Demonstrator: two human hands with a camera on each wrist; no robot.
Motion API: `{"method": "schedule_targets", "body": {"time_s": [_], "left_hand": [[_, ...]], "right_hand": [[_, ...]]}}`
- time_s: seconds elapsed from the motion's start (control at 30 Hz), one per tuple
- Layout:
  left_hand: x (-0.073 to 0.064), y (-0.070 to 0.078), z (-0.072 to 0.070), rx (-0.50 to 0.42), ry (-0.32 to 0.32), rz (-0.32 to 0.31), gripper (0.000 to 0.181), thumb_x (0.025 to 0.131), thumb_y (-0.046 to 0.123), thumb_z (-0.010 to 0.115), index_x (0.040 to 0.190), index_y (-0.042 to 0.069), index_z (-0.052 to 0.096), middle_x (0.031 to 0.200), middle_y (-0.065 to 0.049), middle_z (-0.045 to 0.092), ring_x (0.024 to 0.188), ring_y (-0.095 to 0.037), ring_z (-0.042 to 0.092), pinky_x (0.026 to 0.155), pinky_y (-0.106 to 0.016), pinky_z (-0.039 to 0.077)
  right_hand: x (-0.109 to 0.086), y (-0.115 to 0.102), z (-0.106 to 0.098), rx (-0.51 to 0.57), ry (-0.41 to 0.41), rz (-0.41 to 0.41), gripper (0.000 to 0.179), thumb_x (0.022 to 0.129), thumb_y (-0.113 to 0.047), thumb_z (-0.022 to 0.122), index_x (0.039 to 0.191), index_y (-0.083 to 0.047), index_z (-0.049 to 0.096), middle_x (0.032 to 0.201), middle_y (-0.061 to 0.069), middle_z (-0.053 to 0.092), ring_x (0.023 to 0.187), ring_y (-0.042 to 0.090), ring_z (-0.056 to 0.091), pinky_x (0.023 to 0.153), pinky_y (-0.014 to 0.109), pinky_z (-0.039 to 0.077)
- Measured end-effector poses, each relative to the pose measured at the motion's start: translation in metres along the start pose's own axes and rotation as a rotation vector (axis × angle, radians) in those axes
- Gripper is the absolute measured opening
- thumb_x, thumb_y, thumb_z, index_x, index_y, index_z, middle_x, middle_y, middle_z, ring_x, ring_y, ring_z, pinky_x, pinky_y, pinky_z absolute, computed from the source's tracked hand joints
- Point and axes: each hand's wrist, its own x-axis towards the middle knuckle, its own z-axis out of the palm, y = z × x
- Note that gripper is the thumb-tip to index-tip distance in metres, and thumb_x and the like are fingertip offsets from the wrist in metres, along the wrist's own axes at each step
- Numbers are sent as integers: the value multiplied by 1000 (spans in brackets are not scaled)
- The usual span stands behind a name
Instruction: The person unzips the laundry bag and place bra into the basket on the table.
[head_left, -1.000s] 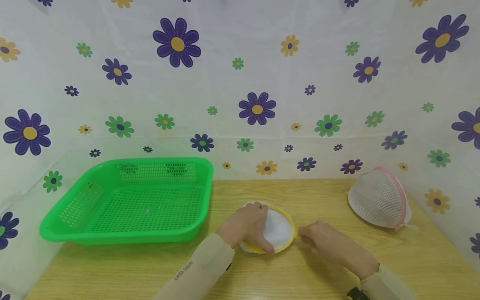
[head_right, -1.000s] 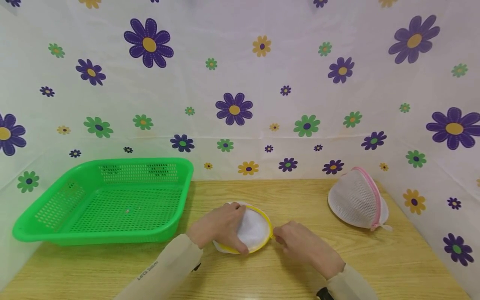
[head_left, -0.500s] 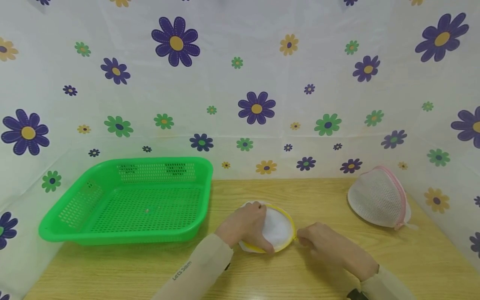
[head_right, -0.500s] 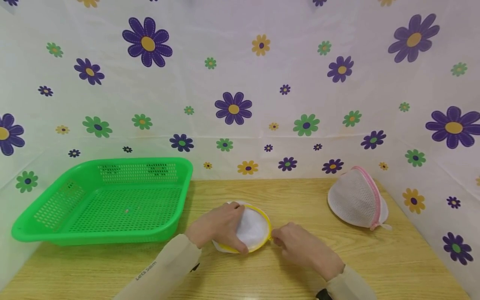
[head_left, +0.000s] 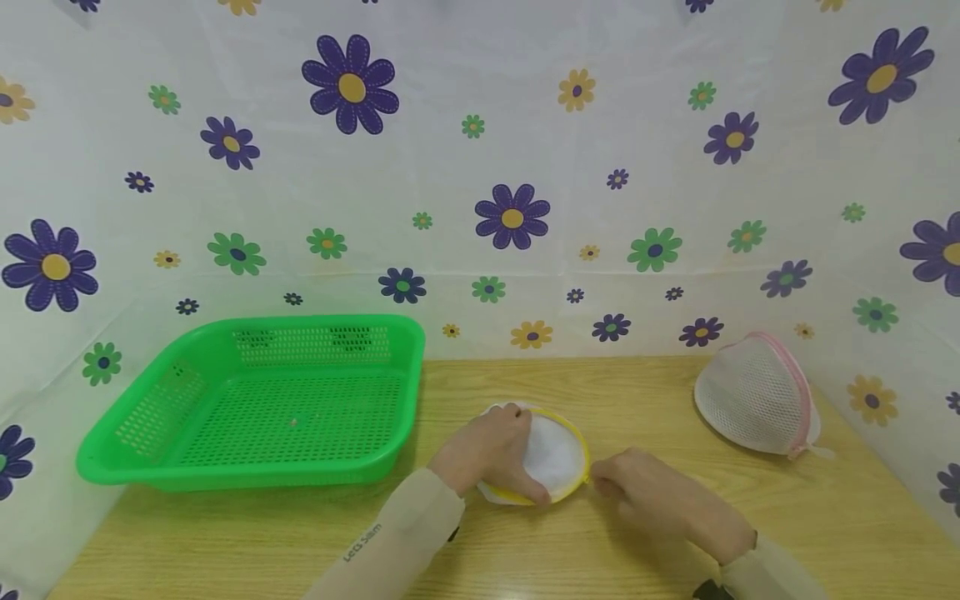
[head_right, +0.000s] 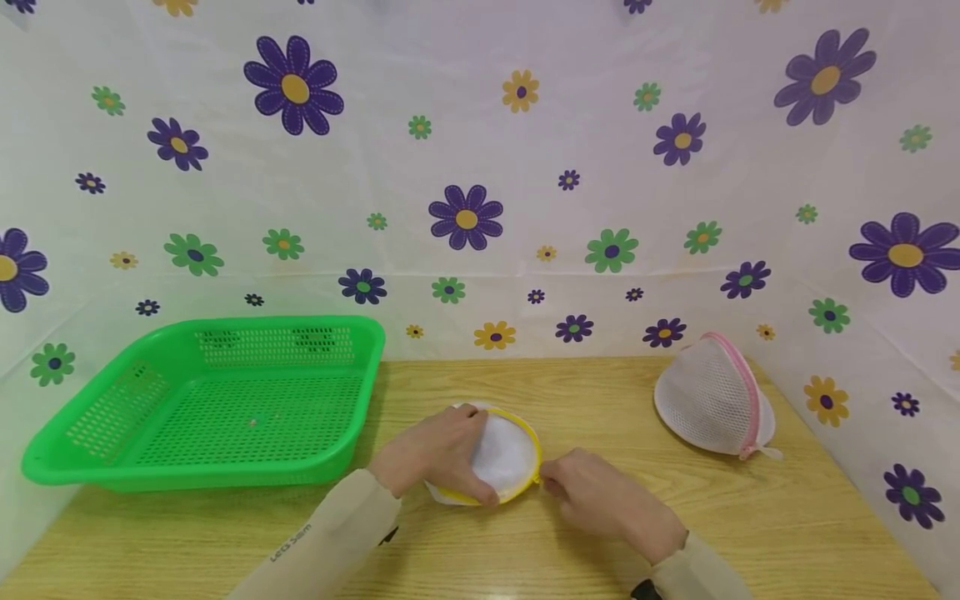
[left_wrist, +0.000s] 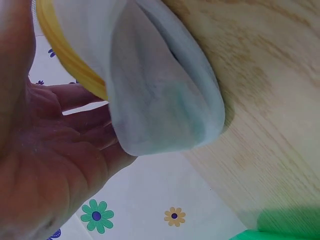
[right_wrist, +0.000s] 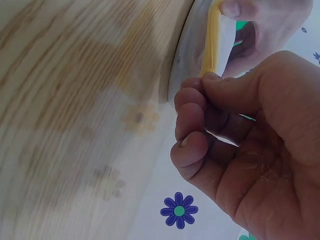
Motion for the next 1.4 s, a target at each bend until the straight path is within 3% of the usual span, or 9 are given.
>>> {"method": "schedule_targets", "body": {"time_s": [0.3, 0.47, 0.63, 0.77, 1.07, 1.4], "left_hand": [[0, 2, 5, -124, 46, 23, 92, 75, 68, 78, 152, 28, 48, 145, -13, 57, 135, -31, 53, 109, -46, 49], [-3, 4, 5, -153, 26, 38, 94, 77, 73, 74, 155, 29, 46, 154, -17, 48, 143, -36, 46, 114, -50, 45], [-8, -4, 1, -186, -30, 124, 92, 80, 63, 78, 156, 26, 43, 162, -18, 39, 151, -35, 37, 121, -51, 38], [-9, -11, 0, -212, -37, 169, 83, 83, 56, 78, 154, 26, 48, 160, -16, 43, 151, -34, 39, 123, -49, 35], [-7, -16, -1, -188, -44, 149, 79, 86, 64, 72, 153, 28, 49, 158, -10, 49, 147, -30, 44, 122, -44, 36], [-6, -12, 1, -185, -74, 89, 81, 86, 68, 68, 155, 32, 45, 162, -15, 41, 150, -35, 40, 123, -49, 34]], "right_hand": [[1, 3, 1, 36, 17, 117, 29, 97, -2, 59, 73, -16, 52, 62, -13, 38, 55, -3, 32, 49, 17, 32], [1, 8, 3, 6, 17, 153, 23, 100, -7, 59, 78, -14, 57, 63, -11, 44, 57, -1, 37, 51, 18, 37], [1, 13, 3, 7, 6, 164, 17, 101, -8, 57, 85, -13, 62, 66, -10, 50, 59, 0, 42, 55, 19, 40], [2, 17, 1, 1, 17, 149, 20, 101, -8, 58, 82, -13, 59, 65, -10, 49, 59, 0, 40, 55, 19, 40], [3, 20, -6, 39, 49, 84, 23, 100, -7, 60, 78, -13, 56, 64, -12, 44, 60, -2, 37, 54, 17, 36], [0, 15, -9, 44, 52, 73, 26, 100, -5, 59, 76, -12, 54, 65, -14, 36, 59, -3, 33, 53, 17, 32]]}}
